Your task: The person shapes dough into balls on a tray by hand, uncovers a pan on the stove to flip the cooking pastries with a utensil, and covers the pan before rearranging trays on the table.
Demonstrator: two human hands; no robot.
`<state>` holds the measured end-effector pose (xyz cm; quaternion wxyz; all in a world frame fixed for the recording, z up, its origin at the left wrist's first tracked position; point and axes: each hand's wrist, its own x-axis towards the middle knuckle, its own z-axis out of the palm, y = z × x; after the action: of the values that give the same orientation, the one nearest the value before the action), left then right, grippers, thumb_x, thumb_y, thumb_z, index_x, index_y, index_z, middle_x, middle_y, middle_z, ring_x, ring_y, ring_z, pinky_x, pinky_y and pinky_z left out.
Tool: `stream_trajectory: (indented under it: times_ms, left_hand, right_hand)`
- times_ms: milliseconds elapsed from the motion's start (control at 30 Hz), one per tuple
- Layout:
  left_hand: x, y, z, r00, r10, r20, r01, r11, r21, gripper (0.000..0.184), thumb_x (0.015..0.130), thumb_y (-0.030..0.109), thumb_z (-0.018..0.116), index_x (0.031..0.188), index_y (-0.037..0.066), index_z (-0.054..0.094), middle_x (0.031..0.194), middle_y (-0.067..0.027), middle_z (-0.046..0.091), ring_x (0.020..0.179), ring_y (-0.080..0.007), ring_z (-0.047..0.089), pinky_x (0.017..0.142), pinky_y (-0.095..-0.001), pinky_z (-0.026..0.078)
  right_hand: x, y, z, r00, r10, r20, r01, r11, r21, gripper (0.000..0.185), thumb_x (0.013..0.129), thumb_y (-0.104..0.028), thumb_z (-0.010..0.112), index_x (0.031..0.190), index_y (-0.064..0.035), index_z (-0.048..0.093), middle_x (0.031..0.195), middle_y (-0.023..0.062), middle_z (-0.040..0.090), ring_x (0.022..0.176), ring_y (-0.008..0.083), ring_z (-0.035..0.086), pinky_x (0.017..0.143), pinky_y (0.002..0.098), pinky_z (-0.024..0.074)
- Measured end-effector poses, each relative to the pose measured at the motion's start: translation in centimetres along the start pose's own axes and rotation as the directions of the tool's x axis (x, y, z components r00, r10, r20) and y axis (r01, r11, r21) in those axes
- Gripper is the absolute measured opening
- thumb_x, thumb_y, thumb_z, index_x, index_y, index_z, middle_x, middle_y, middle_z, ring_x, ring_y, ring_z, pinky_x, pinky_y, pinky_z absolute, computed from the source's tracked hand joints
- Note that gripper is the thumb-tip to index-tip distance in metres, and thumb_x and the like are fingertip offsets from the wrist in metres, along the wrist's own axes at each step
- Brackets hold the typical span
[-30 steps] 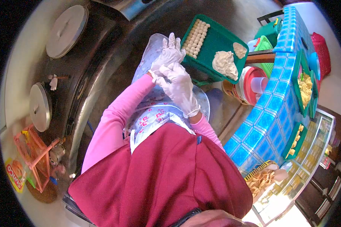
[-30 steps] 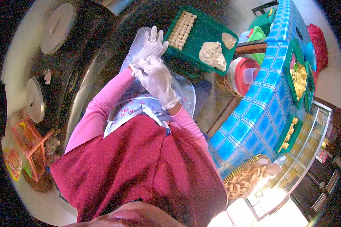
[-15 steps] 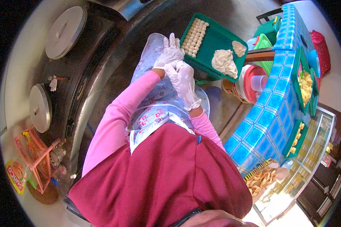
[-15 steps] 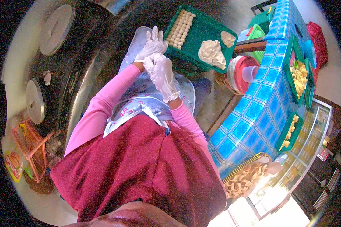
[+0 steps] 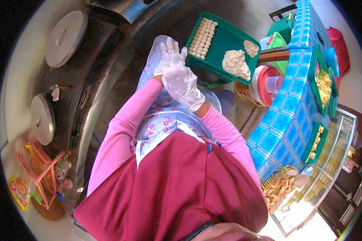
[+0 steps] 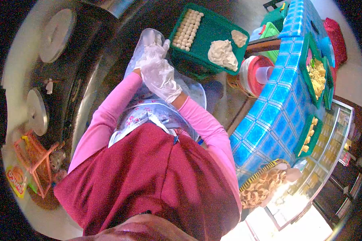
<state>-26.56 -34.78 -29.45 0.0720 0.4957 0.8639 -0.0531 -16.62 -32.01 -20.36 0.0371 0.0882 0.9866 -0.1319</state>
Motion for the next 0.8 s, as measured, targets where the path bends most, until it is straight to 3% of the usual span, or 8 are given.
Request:
stream_trajectory:
  times_ms: [33,200,400,433,533,567,667,800]
  left_hand:
    - [-0.1,-0.7,0.9,0.994,-0.035,-0.101,0.043,0.996,0.074,0.064,0.089,0.036,0.051,0.145,0.006,0.041,0.152,-0.0316,0.029,0.141,-0.057,0.015,0.109,-0.0726,0.009]
    - [-3.7,-5.0,1.2,0.988,-0.133,-0.08,0.14,0.987,0.082,0.051,0.089,0.037,0.049,0.126,0.003,0.058,0.144,-0.0326,0.04,0.137,-0.0573,0.024,0.106,-0.0735,0.016]
    - [-9.0,-9.3,6.4,0.933,-0.333,-0.134,0.343,0.937,0.059,0.042,0.088,0.04,0.053,0.109,0.007,0.067,0.131,-0.0324,0.052,0.13,-0.0587,0.035,0.099,-0.0733,0.028]
    - [-9.9,-9.1,3.7,0.923,-0.379,-0.067,0.385,0.908,0.167,0.032,0.082,0.036,0.059,0.105,0.014,0.067,0.116,-0.02,0.062,0.121,-0.046,0.047,0.091,-0.0607,0.041]
    - [-12.8,-12.0,9.7,0.867,-0.493,-0.068,0.496,0.843,0.21,0.038,0.093,0.042,0.049,0.111,0.014,0.069,0.133,-0.0132,0.055,0.125,-0.0355,0.044,0.097,-0.0597,0.036]
    - [-13.1,-12.2,7.3,0.808,-0.563,0.174,0.56,0.825,0.071,0.039,0.091,0.042,0.052,0.111,0.013,0.068,0.133,-0.0142,0.055,0.125,-0.0344,0.046,0.098,-0.0547,0.038]
    - [-17.0,-12.7,9.5,0.724,-0.626,0.29,0.659,0.752,-0.022,0.038,0.092,0.042,0.052,0.112,0.013,0.067,0.131,-0.0136,0.056,0.124,-0.0335,0.047,0.098,-0.0531,0.039]
    - [-21.6,-13.4,14.6,0.665,-0.634,0.394,0.734,0.65,-0.194,0.037,0.093,0.041,0.051,0.113,0.014,0.067,0.13,-0.0128,0.057,0.124,-0.0323,0.048,0.099,-0.0509,0.039]
  right_hand:
    - [0.6,-0.1,1.1,0.971,-0.035,-0.238,0.047,0.998,0.043,0.043,0.081,-0.019,0.058,0.119,0.0004,0.06,0.125,0.02,0.059,0.102,0.0328,0.063,0.087,0.043,0.0509]
    - [4.8,-2.3,3.3,0.802,-0.314,-0.509,0.292,0.948,-0.125,0.042,0.077,-0.017,0.059,0.115,-0.0006,0.063,0.131,0.0211,0.058,0.113,0.0349,0.06,0.094,0.0473,0.0464]
    - [7.4,-8.5,8.1,0.823,-0.274,-0.498,0.37,0.923,0.103,0.023,0.082,-0.022,0.058,0.096,-0.0059,0.067,0.109,0.017,0.066,0.099,0.0325,0.064,0.079,0.0449,0.0488]
    - [8.3,-9.7,10.2,0.846,-0.202,-0.493,0.337,0.92,0.202,0.021,0.084,-0.023,0.058,0.093,-0.0067,0.067,0.102,0.0152,0.068,0.093,0.0321,0.065,0.074,0.0445,0.0492]
    - [11.2,-12.4,18.9,0.972,-0.122,-0.199,0.222,0.743,0.631,0.018,0.081,-0.021,0.058,0.088,-0.0067,0.068,0.093,0.0135,0.068,0.082,0.0294,0.066,0.066,0.04,0.0504]
    - [11.9,-12.2,22.3,0.968,-0.233,-0.092,0.214,0.579,0.787,0.019,0.074,-0.014,0.06,0.088,-0.0044,0.069,0.096,0.0156,0.069,0.083,0.0276,0.067,0.066,0.0372,0.0512]
    - [10.1,-13.5,18.0,0.794,-0.584,0.168,-0.017,0.254,0.967,0.015,0.072,-0.02,0.067,0.075,-0.0058,0.066,0.084,0.015,0.067,0.075,0.0293,0.066,0.062,0.0392,0.0505]
    - [9.2,-15.7,14.4,0.75,-0.628,0.205,0.144,0.458,0.877,0.018,0.071,-0.022,0.071,0.068,-0.0057,0.064,0.075,0.0167,0.067,0.071,0.0327,0.066,0.061,0.0412,0.0511]
